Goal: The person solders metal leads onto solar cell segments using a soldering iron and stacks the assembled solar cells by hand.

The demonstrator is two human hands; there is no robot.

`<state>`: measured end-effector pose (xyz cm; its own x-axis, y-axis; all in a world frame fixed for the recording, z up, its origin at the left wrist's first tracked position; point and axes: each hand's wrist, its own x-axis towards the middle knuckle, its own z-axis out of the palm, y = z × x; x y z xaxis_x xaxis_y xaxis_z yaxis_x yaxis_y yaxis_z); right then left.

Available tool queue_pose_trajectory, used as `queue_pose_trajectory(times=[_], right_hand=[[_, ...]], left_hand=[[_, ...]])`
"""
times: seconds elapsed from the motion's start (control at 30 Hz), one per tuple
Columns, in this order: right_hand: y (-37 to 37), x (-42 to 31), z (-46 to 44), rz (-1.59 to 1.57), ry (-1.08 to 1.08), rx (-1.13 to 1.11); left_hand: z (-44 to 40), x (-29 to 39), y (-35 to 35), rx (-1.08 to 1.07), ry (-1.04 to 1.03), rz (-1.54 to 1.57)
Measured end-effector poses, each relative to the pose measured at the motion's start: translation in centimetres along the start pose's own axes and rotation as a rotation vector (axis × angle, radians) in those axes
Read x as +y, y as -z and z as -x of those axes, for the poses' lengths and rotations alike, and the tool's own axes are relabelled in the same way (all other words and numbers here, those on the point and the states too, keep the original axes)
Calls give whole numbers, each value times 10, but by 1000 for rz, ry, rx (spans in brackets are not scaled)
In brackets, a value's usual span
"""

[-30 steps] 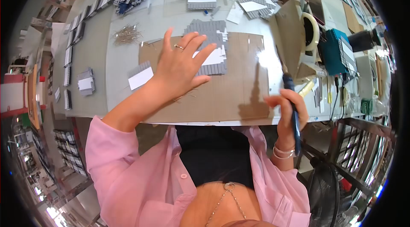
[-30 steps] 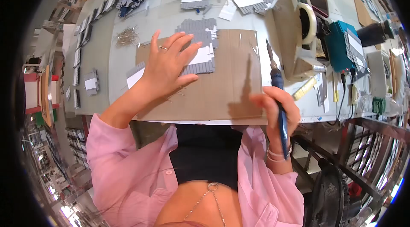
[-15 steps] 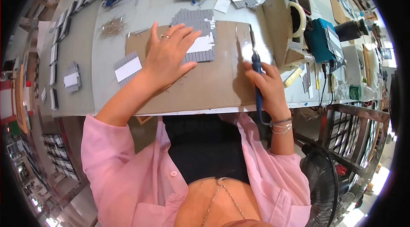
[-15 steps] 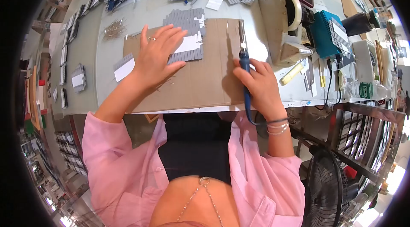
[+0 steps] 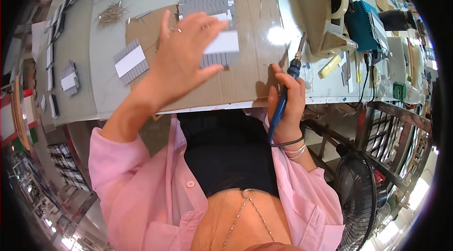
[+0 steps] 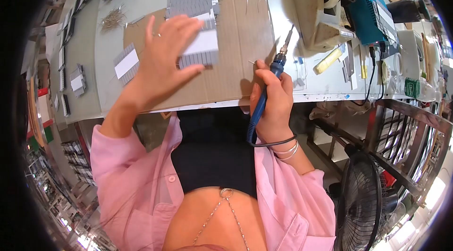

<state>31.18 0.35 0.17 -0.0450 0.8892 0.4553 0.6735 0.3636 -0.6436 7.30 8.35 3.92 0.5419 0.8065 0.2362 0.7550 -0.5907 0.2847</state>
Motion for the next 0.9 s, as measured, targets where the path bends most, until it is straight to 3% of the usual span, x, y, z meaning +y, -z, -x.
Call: queue_pose_trajectory(times=[0.17, 0.53, 0.67, 0.9], right_hand=[[-6, 14, 7, 7, 101, -12], [-2, 25, -2, -105, 262, -64], [6, 15, -1, -64, 168, 8], [1, 11, 0, -75, 110, -62]], left_hand=[[26, 38, -12, -139, 12, 50], [47, 63, -38, -36, 22, 42], [46, 67, -41, -30, 27, 25], [44, 68, -42, 7, 35, 29]])
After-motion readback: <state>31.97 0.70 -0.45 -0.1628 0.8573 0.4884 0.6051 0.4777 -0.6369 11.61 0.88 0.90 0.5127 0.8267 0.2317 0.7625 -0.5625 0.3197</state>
